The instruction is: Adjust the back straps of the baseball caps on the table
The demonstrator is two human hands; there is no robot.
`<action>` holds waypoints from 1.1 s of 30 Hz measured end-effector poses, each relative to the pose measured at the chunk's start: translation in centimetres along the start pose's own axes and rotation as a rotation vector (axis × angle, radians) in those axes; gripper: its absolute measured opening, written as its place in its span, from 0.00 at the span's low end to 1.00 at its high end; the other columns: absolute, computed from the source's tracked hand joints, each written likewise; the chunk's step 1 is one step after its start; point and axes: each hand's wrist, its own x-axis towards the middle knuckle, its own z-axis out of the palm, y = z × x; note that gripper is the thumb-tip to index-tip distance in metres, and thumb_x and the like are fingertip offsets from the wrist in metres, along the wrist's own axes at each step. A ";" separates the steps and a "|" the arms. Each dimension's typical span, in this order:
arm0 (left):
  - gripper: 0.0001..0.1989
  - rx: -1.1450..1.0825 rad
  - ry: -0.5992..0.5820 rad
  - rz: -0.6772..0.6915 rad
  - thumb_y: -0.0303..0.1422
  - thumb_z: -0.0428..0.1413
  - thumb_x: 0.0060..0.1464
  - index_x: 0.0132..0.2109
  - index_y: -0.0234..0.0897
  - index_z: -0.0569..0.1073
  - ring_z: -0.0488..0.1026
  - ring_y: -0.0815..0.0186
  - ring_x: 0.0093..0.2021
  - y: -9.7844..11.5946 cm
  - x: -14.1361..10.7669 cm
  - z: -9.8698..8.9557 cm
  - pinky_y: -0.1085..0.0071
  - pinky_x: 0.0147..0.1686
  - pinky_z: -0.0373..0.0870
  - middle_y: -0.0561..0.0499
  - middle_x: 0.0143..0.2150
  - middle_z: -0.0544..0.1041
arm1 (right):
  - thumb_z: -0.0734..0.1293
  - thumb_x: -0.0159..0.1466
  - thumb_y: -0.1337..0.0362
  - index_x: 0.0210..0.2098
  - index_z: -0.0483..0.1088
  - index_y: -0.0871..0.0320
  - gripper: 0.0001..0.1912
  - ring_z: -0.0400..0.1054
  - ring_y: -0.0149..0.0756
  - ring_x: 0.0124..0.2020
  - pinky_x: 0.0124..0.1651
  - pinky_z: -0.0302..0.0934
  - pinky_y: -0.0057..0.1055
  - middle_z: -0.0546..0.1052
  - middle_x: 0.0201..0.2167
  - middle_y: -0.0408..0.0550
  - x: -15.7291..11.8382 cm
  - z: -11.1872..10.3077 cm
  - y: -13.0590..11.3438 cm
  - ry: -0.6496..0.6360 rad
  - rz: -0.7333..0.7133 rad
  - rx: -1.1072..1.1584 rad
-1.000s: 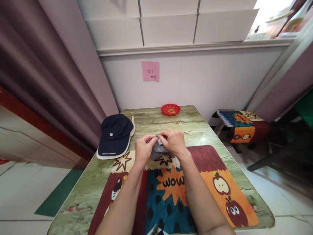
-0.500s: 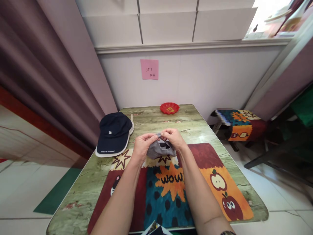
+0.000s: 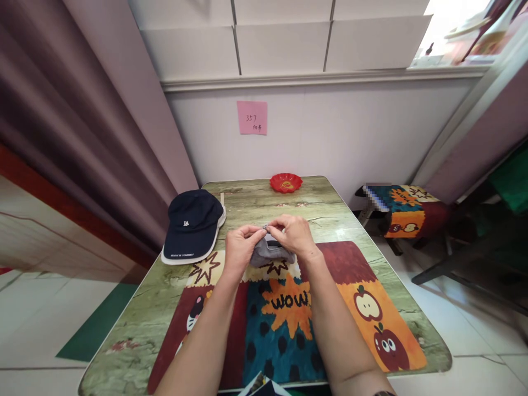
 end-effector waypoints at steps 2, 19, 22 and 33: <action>0.14 -0.011 -0.010 -0.023 0.38 0.71 0.37 0.30 0.33 0.81 0.76 0.65 0.26 0.2 -0.1 -0.1 0.73 0.28 0.69 0.46 0.28 0.82 | 0.68 0.56 0.63 0.26 0.78 0.54 0.06 0.69 0.33 0.28 0.34 0.56 0.29 0.79 0.25 0.43 0.1 0.4 0.3 0.025 0.051 0.039; 0.19 -0.102 0.001 -0.019 0.35 0.71 0.34 0.36 0.34 0.80 0.76 0.63 0.35 1.1 -0.5 -0.6 0.71 0.37 0.71 0.48 0.36 0.82 | 0.69 0.60 0.48 0.38 0.76 0.57 0.18 0.70 0.33 0.33 0.37 0.63 0.27 0.78 0.31 0.44 -0.2 1.3 2.6 -0.394 0.232 0.857; 0.19 -0.221 0.068 -0.019 0.36 0.71 0.36 0.38 0.35 0.80 0.75 0.66 0.33 1.3 0.0 -1.4 0.71 0.36 0.70 0.49 0.35 0.81 | 0.70 0.59 0.49 0.31 0.76 0.59 0.18 0.64 0.29 0.24 0.28 0.56 0.25 0.73 0.23 0.41 -0.4 1.2 3.6 -0.419 0.245 0.790; 0.23 -0.400 0.372 -0.048 0.39 0.72 0.31 0.35 0.34 0.75 0.70 0.72 0.25 0.1 1.8 -3.2 0.75 0.30 0.67 0.55 0.26 0.76 | 0.78 0.49 0.54 0.46 0.78 0.54 0.25 0.74 0.40 0.41 0.42 0.66 0.30 0.81 0.41 0.44 -1.1 -1.0 6.4 -0.504 0.127 0.481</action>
